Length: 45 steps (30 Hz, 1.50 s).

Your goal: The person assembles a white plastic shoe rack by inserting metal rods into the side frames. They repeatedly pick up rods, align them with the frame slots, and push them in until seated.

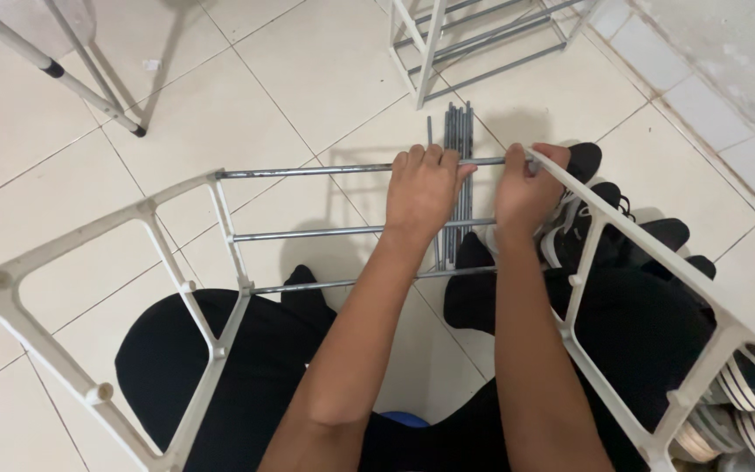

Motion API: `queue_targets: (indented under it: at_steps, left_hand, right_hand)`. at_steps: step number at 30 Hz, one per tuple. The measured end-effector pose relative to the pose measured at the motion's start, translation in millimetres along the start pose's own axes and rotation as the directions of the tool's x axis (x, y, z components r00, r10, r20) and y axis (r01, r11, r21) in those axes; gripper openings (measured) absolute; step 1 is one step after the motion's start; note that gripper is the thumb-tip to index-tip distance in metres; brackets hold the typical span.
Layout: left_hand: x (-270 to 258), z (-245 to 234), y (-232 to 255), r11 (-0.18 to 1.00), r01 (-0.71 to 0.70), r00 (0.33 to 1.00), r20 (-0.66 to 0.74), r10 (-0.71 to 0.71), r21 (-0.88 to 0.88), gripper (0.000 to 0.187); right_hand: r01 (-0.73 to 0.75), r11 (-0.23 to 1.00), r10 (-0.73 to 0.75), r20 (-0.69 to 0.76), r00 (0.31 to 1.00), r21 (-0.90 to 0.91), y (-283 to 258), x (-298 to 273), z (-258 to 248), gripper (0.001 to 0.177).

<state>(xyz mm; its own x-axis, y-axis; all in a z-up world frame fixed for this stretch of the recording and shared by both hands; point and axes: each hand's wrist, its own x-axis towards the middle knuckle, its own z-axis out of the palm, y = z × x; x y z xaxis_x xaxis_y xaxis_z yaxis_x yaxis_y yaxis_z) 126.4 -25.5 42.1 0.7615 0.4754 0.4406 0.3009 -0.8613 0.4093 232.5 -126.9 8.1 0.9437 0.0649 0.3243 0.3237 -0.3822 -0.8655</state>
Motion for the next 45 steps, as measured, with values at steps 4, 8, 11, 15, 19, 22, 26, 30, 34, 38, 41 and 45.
queue_targets:
  at_steps: [4,8,11,15,19,22,26,30,34,38,41,45]
  left_hand:
    - [-6.0,-19.6,-23.6,0.998,-0.008,0.999,-0.035,0.006,-0.055,0.042]
    - [-36.4,-60.6,-83.2,0.945,0.326,0.912,-0.271,-0.309,0.021,0.044]
    - [-71.8,-80.2,-116.3,0.764,0.643,0.736,-0.323,-0.595,0.056,0.046]
    - [-83.6,-86.0,-141.0,0.682,0.722,0.553,-0.497,-0.669,-0.116,0.069]
    - [-64.2,-99.5,-161.7,0.494,0.690,0.414,-0.271,-0.869,-0.530,0.080]
    - [-50.7,-113.5,-168.1,0.336,0.872,0.329,-0.083,-0.941,-0.357,0.061]
    - [-41.7,-116.7,-157.9,0.404,0.804,0.339,-0.222,-0.914,-0.436,0.047]
    - [-39.2,-113.0,-147.7,0.450,0.771,0.372,-0.257,-0.892,-0.451,0.045]
    - [-39.2,-112.1,-142.1,0.492,0.784,0.419,-0.263,-0.869,-0.377,0.042]
    - [-40.1,-108.2,-136.9,0.508,0.768,0.449,-0.238,-0.861,-0.389,0.044]
    - [-42.0,-105.5,-137.2,0.507,0.749,0.462,-0.213,-0.861,-0.427,0.047]
    - [-43.9,-102.2,-140.4,0.454,0.788,0.443,-0.129,-0.887,-0.417,0.054]
  right_hand:
    - [-0.070,0.969,0.045,0.110,0.993,0.236,11.9,13.5,-4.2,0.020]
    - [-0.156,0.940,0.112,0.160,0.981,0.303,24.6,24.5,-9.6,0.017]
    - [-0.101,0.972,0.074,0.128,0.989,0.212,29.7,28.5,-10.6,0.021]
    - [-0.080,0.974,0.051,0.142,0.989,0.210,29.1,27.9,-8.3,0.022]
    - [-0.043,0.988,0.024,0.132,0.991,0.145,26.5,25.0,-9.1,0.023]
    - [-0.050,0.998,0.044,0.150,0.988,0.038,19.5,30.1,-13.5,0.026]
    - [-0.047,0.980,0.007,0.201,0.980,0.196,15.3,34.7,-18.4,0.026]
    - [-0.190,0.968,0.145,0.245,0.958,0.167,30.0,33.7,-21.1,0.025]
    - [-0.225,0.974,0.216,0.227,0.950,0.015,53.3,35.5,-17.7,0.026]
    - [-0.145,0.983,0.165,0.200,0.966,-0.111,60.3,38.2,-16.0,0.030]
    - [-0.183,0.952,0.227,0.160,0.961,-0.246,45.6,33.5,-16.5,0.037]
    - [-0.222,0.935,0.261,0.114,0.959,-0.275,12.8,22.8,-19.3,0.032]
